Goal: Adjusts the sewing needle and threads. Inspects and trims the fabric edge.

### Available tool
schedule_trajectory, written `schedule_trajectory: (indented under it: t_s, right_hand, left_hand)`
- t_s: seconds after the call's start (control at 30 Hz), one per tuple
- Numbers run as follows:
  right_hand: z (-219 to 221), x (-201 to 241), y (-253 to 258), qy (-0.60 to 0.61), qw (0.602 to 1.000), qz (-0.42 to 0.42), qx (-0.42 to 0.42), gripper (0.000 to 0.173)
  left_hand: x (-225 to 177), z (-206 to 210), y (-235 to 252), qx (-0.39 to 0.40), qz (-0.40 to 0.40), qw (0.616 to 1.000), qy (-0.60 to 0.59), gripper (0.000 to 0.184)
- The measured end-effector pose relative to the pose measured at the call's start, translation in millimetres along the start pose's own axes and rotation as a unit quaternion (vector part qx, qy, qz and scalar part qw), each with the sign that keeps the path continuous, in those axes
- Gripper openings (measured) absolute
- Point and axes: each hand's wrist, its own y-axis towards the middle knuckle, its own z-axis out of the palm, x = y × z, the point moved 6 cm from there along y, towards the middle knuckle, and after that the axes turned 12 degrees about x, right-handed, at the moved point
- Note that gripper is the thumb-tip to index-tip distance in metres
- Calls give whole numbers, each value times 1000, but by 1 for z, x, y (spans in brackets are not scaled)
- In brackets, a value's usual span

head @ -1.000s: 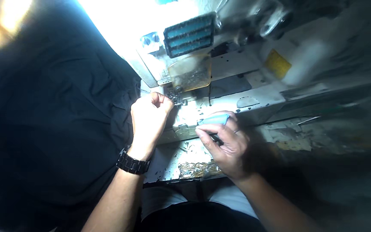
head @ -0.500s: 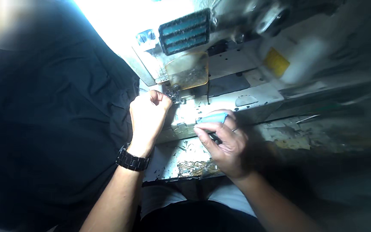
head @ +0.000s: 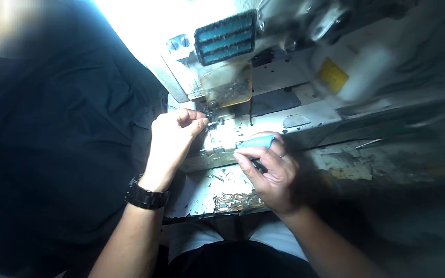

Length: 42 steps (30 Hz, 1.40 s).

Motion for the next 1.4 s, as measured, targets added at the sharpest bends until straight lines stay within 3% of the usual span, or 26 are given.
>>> schedule_trajectory:
  t_s: [0.1,0.2,0.33,0.5,0.77,0.83,0.9,0.97,1.03,1.1,1.17,1.23,1.33,1.4]
  right_hand:
    - [0,0,0,-8,1000,2,8,7]
    - [0,-1,-1,-16,1000,12,8,8]
    - [0,0,-1,-19,1000,10,9,9]
    - [0,0,-1,-16,1000,17,11,8]
    - [2,9,9,-14,999,22,27,7]
    - [-1,16,8,-26,999,7,46,12]
    - [-11,23,2,-42,997,-2,59,20]
    - [-27,26,-8,-76,994,14,77,17]
    - [-42,18,-21,-164,975,52,141,15]
    - [-45,3,-37,-293,913,83,273,26]
    - [-39,-5,-48,-342,858,90,372,35]
    - [-30,-4,-49,-361,837,72,405,42]
    - [-17,-5,-44,-380,812,52,440,50]
    - [-14,-8,-43,-387,797,47,462,49]
  left_hand:
    - [6,-7,14,21,48,997,-53,10]
    - [10,-4,24,43,89,995,-18,18]
    - [12,1,28,59,102,993,-11,11]
    - [14,2,26,26,96,995,-26,3]
    - [5,4,8,-45,128,989,57,12]
    - [15,-3,16,-54,76,995,-41,14]
    - [24,-12,24,-43,2,970,-238,14]
    - [31,-22,28,-41,-39,894,-444,18]
    - [37,-33,36,-52,-22,824,-564,29]
    - [41,-45,48,-100,-5,796,-597,25]
    - [48,-55,66,-148,8,812,-564,16]
    - [62,-57,87,-160,10,858,-487,15]
    - [74,-50,99,-74,21,948,-308,23]
    - [71,-52,90,-23,49,983,-178,34]
